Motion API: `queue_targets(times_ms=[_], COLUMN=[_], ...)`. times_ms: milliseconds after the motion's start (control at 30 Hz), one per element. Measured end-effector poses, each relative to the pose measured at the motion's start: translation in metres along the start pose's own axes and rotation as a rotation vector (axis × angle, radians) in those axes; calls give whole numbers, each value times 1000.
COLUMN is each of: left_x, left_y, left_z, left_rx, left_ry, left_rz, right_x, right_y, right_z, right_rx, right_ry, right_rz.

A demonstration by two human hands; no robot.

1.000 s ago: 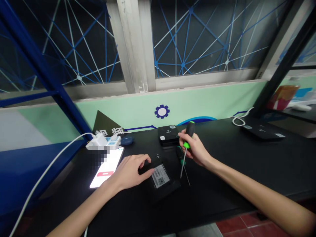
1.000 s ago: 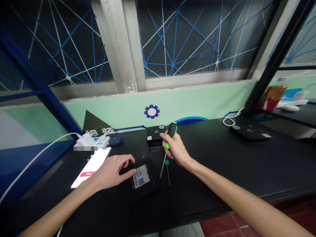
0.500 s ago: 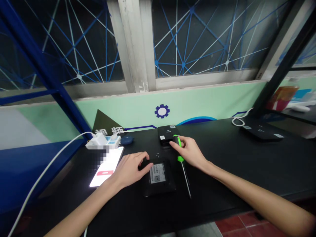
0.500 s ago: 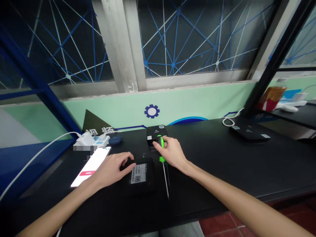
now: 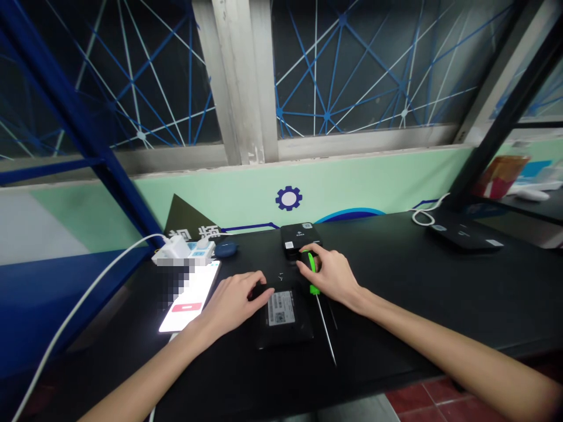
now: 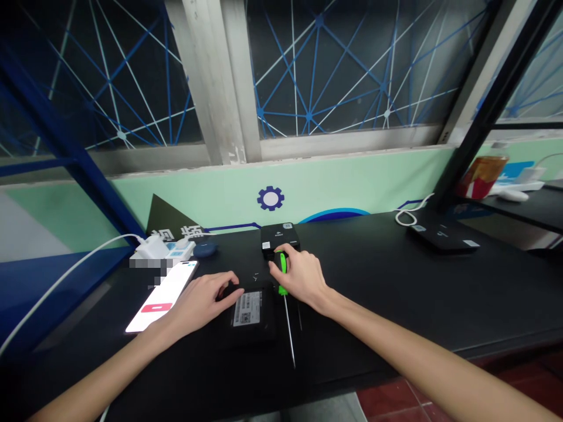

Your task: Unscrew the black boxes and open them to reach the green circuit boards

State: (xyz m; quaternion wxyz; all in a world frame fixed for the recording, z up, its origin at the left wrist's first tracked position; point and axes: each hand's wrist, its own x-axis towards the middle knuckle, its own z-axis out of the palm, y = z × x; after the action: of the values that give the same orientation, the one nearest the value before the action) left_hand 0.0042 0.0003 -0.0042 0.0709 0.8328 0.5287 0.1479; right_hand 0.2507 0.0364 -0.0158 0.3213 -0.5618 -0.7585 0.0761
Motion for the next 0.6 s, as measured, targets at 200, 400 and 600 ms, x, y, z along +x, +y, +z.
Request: queue_targets(times_ms=[200, 400, 600], left_x=[-1, 1, 1], left_y=[1, 0, 3], left_z=[0, 2, 4], left_rx=[-1, 4, 15], left_ry=[14, 19, 29], left_rz=[1, -5, -25], right_x=[1, 0, -1], right_y=[1, 1, 1], right_z=[2, 4, 6], right_rx=[-126, -273, -299], right_ry=[-73, -105, -127], right_rz=[5, -9, -18])
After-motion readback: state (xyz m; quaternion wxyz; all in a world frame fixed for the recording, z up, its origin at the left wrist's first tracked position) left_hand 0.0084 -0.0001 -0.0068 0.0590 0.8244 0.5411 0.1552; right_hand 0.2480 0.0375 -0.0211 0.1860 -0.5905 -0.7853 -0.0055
